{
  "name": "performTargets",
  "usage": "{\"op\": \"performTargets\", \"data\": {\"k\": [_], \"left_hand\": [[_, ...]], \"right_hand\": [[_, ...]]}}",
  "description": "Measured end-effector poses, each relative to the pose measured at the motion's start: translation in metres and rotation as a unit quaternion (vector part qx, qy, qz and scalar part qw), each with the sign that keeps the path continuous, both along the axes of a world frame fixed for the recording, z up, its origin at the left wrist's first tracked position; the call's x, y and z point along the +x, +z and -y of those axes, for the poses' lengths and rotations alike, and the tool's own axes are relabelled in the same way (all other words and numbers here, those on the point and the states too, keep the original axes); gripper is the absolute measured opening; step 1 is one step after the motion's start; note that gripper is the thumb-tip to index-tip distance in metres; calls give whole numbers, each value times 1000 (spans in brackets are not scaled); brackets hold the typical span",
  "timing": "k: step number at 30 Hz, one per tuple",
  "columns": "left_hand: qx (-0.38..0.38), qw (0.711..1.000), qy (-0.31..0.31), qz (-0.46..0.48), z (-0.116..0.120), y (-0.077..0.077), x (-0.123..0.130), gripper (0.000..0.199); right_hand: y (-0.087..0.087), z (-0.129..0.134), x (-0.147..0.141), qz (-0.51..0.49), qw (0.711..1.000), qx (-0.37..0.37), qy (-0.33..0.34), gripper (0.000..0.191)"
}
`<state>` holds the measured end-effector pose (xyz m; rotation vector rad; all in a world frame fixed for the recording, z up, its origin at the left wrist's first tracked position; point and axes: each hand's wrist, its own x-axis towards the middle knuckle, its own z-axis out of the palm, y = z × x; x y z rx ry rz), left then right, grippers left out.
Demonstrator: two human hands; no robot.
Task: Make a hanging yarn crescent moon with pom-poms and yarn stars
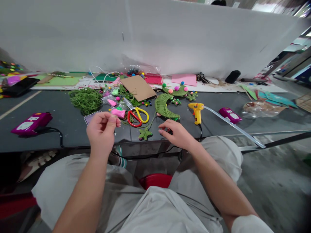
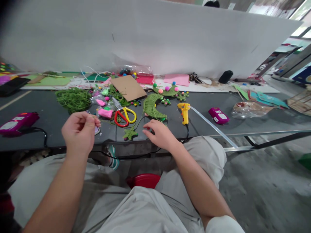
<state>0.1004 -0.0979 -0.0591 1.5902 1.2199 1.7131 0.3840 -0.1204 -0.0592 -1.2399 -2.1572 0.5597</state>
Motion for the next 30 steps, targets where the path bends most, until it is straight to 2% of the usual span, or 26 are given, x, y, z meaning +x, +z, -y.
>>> {"op": "performTargets", "data": {"k": [1, 4, 7, 11, 16, 19, 23, 26, 30], "left_hand": [[5, 1000, -1, 7, 6, 1, 7, 15], [-58, 991, -99, -74, 21, -2, 30, 13], [-98, 972, -170, -127, 27, -10, 48, 19], [-123, 966, -206, -100, 25, -19, 57, 34], [-152, 955, -239, -87, 24, -18, 54, 35], [-130, 946, -239, -177, 23, -15, 49, 29], [-71, 925, -200, -315, 18, -16, 41, 23], [-45, 922, -160, -349, 11, -20, 34, 23], [-34, 929, -106, -352, 5, -20, 24, 23]], "right_hand": [[1, 1, -3, -21, 1000, -3, 3, 23], [4, 5, -15, -97, 994, -45, 14, 32], [1, 7, -24, -147, 986, -75, 29, 35], [-6, 5, -29, -183, 980, -66, 38, 21], [-5, 6, -32, -204, 977, -46, 29, 16], [-2, 6, -32, -248, 967, -53, 0, 18], [1, 0, -19, -360, 928, -72, -65, 25], [9, -7, 0, -417, 901, -88, -82, 29], [23, -9, 23, -413, 904, -67, -91, 30]]}}
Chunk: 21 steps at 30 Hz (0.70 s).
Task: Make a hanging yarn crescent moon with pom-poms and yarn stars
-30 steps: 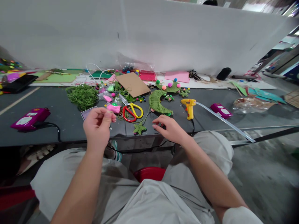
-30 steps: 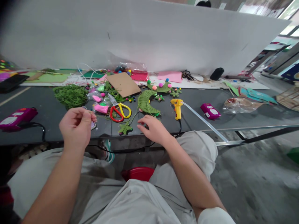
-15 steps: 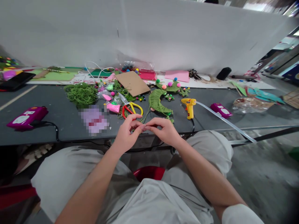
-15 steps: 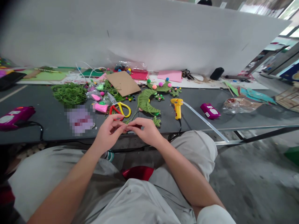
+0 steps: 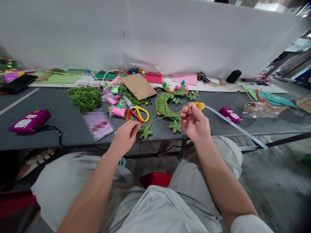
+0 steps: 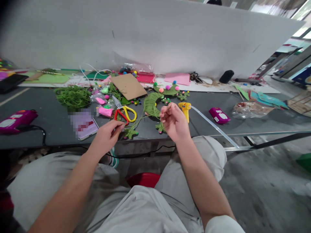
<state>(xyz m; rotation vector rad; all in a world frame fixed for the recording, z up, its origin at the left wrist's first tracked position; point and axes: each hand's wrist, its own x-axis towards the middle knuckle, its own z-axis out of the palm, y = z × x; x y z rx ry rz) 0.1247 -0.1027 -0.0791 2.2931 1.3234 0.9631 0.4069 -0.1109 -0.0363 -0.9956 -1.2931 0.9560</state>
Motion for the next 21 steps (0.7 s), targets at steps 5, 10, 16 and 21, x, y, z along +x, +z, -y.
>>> {"op": "performTargets", "data": {"k": [5, 10, 16, 21], "left_hand": [[60, 996, 52, 33, -3, 3, -5, 21], [146, 985, 17, 91, 5, 5, 8, 16], [160, 981, -78, 72, 16, 2, 25, 21], [125, 988, -56, 66, 12, 1, 24, 18]], "right_hand": [[1, 3, 3, -24, 999, 14, 25, 25], [-14, 11, -26, 175, 976, -15, 126, 49], [-23, 12, -57, 286, 941, 49, 174, 23], [-18, 13, -48, 117, 982, 17, 149, 23]]}}
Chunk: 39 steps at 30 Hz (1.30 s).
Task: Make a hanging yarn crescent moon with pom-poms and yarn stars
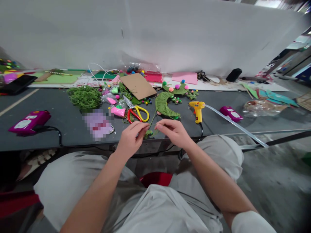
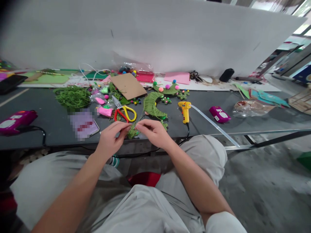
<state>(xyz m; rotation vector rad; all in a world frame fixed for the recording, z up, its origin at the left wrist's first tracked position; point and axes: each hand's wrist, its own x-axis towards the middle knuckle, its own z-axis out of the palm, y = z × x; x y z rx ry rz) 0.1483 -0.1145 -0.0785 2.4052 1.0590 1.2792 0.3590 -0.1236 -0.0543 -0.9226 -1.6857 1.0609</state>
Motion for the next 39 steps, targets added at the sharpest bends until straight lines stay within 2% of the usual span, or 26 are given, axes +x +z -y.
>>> {"op": "performTargets", "data": {"k": [3, 6, 8, 10, 13, 19, 23, 26, 32, 34, 36, 39], "left_hand": [[-29, 999, 28, -18, -6, -3, -6, 17], [-54, 996, 66, -32, -14, -6, -16, 20], [-69, 991, 104, -41, -21, -8, -24, 20], [-86, 985, 140, -55, -27, -9, -31, 20], [-105, 978, 158, -88, -31, -11, -36, 19], [-102, 964, 190, -155, -31, -14, -31, 19], [-102, 962, 200, -152, -33, -17, -31, 19], [-111, 966, 192, -131, -35, -17, -33, 18], [-124, 963, 214, -109, -37, -13, -32, 22], [-151, 964, 209, -57, -38, -10, -31, 24], [-190, 963, 188, 38, -39, -6, -30, 24], [-231, 939, 148, 210, -41, 3, -32, 22]], "right_hand": [[5, -1, 10, -153, 987, -53, 7, 25], [12, -4, 19, -300, 948, -105, 4, 25], [19, -6, 25, -357, 925, -129, -7, 27], [24, -7, 31, -386, 911, -140, -26, 28], [29, -8, 38, -407, 901, -144, -37, 31], [34, -2, 46, -451, 885, -114, 15, 34], [38, 3, 54, -443, 892, -83, 27, 40], [34, 3, 55, -413, 906, -89, 33, 35], [23, -9, 39, -217, 972, -92, -8, 21], [26, -16, 29, -158, 984, -80, -15, 22], [32, -25, 16, -115, 992, -59, -14, 24], [41, -44, -4, -67, 997, -35, -8, 29]]}}
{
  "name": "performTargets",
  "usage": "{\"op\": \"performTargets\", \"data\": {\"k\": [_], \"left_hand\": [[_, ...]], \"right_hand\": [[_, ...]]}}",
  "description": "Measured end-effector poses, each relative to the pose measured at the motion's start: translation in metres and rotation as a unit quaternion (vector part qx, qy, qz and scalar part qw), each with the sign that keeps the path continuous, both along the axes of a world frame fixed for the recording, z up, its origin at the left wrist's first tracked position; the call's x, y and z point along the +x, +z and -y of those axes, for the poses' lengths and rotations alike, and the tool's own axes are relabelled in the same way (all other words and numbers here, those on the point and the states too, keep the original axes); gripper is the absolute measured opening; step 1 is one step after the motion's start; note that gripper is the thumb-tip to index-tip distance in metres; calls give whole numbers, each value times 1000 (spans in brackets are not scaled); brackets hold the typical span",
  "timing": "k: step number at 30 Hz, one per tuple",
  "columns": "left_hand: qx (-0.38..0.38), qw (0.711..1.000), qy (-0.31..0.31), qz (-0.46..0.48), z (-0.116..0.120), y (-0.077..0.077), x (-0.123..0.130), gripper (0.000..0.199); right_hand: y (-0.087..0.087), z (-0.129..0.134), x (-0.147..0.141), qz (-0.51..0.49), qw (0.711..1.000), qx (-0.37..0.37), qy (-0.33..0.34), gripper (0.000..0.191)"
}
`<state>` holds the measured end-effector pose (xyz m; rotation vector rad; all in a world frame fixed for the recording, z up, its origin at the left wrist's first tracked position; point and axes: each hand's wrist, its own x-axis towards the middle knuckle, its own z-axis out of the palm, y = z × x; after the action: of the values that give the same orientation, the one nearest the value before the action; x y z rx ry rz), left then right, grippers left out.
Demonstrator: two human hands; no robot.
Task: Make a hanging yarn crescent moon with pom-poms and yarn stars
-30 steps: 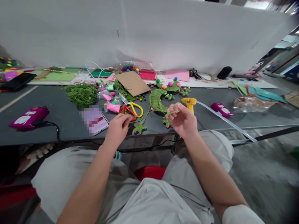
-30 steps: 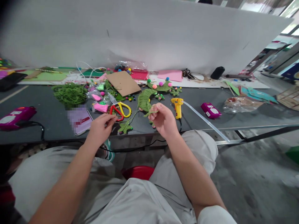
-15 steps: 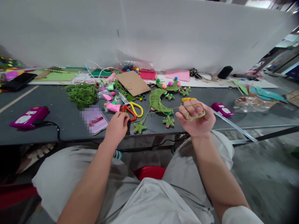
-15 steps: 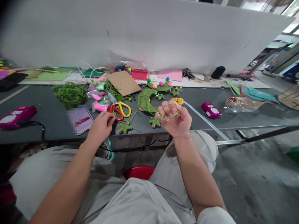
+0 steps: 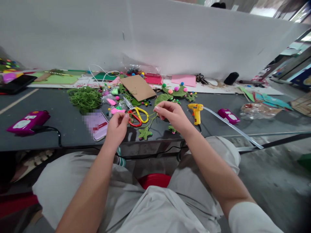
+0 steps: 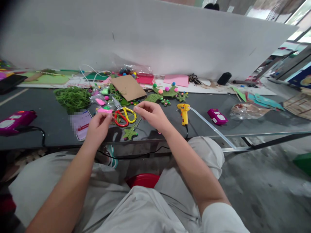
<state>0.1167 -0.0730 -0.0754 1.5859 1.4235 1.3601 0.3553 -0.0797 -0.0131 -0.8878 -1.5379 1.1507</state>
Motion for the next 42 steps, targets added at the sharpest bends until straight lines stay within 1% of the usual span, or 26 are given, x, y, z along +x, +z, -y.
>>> {"op": "performTargets", "data": {"k": [3, 6, 9, 12, 14, 16, 18, 19, 20, 21, 22, 23, 24, 25, 27, 30, 32, 34, 35, 37, 39, 42], "left_hand": [[22, 986, -1, 166, -3, 12, -7, 17], [73, 955, 13, 287, -2, 24, -15, 13], [101, 923, 27, 371, 2, 36, -21, 7], [131, 907, 2, 400, 12, 45, -26, 4], [149, 908, -12, 391, 20, 50, -29, 1], [142, 918, -20, 369, 27, 54, -32, 6], [112, 934, -21, 339, 31, 53, -34, 12], [93, 943, -19, 319, 31, 51, -35, 14], [71, 952, -16, 297, 30, 49, -35, 16], [47, 960, -15, 274, 28, 46, -36, 17], [25, 968, -15, 250, 26, 42, -37, 16], [5, 974, -15, 224, 24, 39, -38, 16], [-10, 980, -15, 198, 22, 36, -38, 16], [-22, 985, -15, 173, 20, 33, -39, 16], [-36, 991, -16, 129, 18, 29, -42, 18], [-30, 998, -6, 61, 15, 24, -49, 24], [-16, 1000, 11, 9, 13, 21, -55, 28], [0, 999, 31, -27, 11, 18, -60, 30], [10, 999, 40, -32, 10, 16, -62, 31], [32, 998, 59, -21, 8, 15, -65, 31], [49, 996, 79, 7, 8, 16, -65, 29], [53, 993, 93, 40, 9, 18, -63, 24]], "right_hand": [[2, -24, -20, 54, 998, 25, 27, 32], [-1, -44, -35, 139, 987, 67, 39, 30], [1, -56, -43, 186, 976, 109, 8, 23], [6, -61, -44, 167, 981, 95, -16, 18], [8, -67, -43, 137, 988, 68, -6, 17], [7, -75, -43, 122, 990, 60, 23, 22], [2, -85, -46, 155, 984, 78, 41, 32], [-1, -90, -49, 197, 975, 94, 33, 38], [-4, -94, -52, 254, 961, 110, 12, 45], [-6, -96, -55, 319, 939, 123, -17, 50], [-9, -97, -59, 389, 911, 128, -43, 52], [-11, -96, -63, 453, 881, 124, -61, 49], [-13, -93, -67, 505, 854, 112, -65, 44], [-14, -90, -71, 542, 833, 96, -59, 38], [-19, -81, -79, 581, 811, 63, -34, 33], [-27, -73, -90, 599, 800, 32, -25, 44], [-30, -72, -97, 604, 796, 15, -36, 56], [-30, -73, -101, 605, 795, 3, -51, 68], [-28, -74, -102, 605, 794, 0, -59, 71], [-22, -75, -102, 606, 792, 1, -75, 71], [-13, -76, -101, 607, 789, 15, -91, 67], [4, -76, -98, 611, 784, 44, -100, 65]]}}
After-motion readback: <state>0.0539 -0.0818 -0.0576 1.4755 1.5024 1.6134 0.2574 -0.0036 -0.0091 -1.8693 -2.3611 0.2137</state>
